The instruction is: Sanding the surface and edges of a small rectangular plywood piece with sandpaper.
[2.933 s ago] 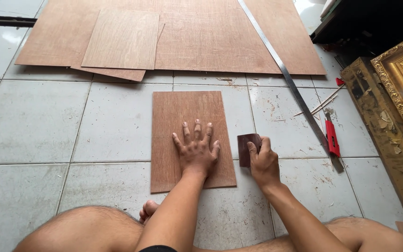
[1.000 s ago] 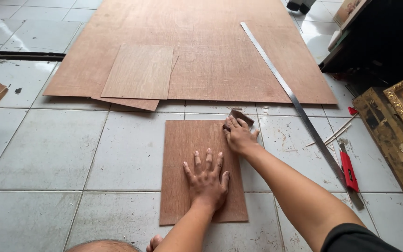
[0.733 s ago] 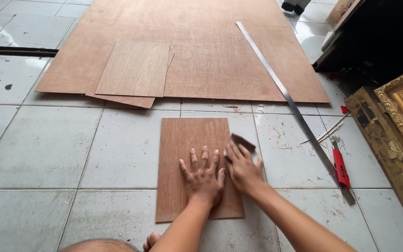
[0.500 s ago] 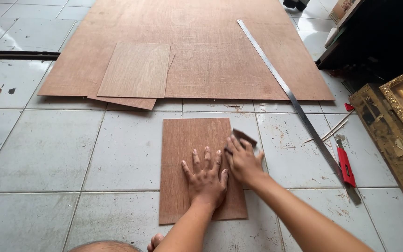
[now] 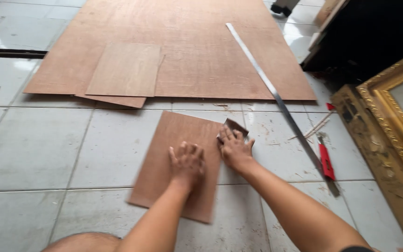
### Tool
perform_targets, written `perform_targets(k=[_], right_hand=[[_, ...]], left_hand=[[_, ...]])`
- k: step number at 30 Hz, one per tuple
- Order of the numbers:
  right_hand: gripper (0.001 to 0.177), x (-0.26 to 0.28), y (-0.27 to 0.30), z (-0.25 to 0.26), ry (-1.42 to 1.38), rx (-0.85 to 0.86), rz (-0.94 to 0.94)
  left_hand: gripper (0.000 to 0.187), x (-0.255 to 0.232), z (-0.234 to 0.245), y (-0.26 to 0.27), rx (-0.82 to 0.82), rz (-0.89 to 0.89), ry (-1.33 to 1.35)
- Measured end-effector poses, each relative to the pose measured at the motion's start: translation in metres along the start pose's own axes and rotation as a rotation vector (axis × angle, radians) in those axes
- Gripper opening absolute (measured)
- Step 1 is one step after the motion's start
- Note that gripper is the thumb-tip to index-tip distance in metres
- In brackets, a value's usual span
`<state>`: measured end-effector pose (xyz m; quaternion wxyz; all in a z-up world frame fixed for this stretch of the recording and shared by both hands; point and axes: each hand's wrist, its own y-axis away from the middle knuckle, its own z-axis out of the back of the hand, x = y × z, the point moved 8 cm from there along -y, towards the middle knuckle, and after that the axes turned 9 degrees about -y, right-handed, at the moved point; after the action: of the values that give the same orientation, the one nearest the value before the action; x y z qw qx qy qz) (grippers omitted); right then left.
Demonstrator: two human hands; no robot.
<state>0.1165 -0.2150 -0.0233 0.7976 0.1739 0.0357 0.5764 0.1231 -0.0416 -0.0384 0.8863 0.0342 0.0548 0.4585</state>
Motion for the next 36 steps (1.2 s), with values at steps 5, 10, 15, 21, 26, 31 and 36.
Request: perform_targets(k=[5, 10, 15, 21, 26, 31, 36], right_hand=[[0.061, 0.029, 0.117, -0.013, 0.071, 0.045, 0.091], [0.060, -0.008, 0.175, -0.040, -0.140, -0.174, 0.134], [0.072, 0.006, 0.169, -0.040, -0.142, 0.083, 0.011], [0.062, 0.020, 0.084, -0.014, -0.157, 0.087, 0.000], [0.064, 0.024, 0.086, -0.011, -0.128, 0.061, 0.032], [0.065, 0.019, 0.182, -0.024, -0.060, 0.232, -0.008], [0.065, 0.018, 0.121, -0.025, -0.092, 0.143, -0.004]], left_hand=[[0.070, 0.003, -0.008, -0.011, 0.015, 0.482, 0.277], [0.081, -0.004, -0.010, 0.012, -0.015, 0.202, -0.018], [0.079, 0.005, -0.057, -0.012, -0.125, 0.017, -0.158], [0.073, -0.004, -0.005, 0.016, -0.021, 0.089, -0.051], [0.081, 0.002, -0.005, 0.008, -0.106, 0.118, -0.026], [0.082, -0.004, 0.010, 0.017, -0.027, 0.098, 0.017], [0.081, -0.006, 0.006, 0.014, 0.019, 0.060, 0.011]])
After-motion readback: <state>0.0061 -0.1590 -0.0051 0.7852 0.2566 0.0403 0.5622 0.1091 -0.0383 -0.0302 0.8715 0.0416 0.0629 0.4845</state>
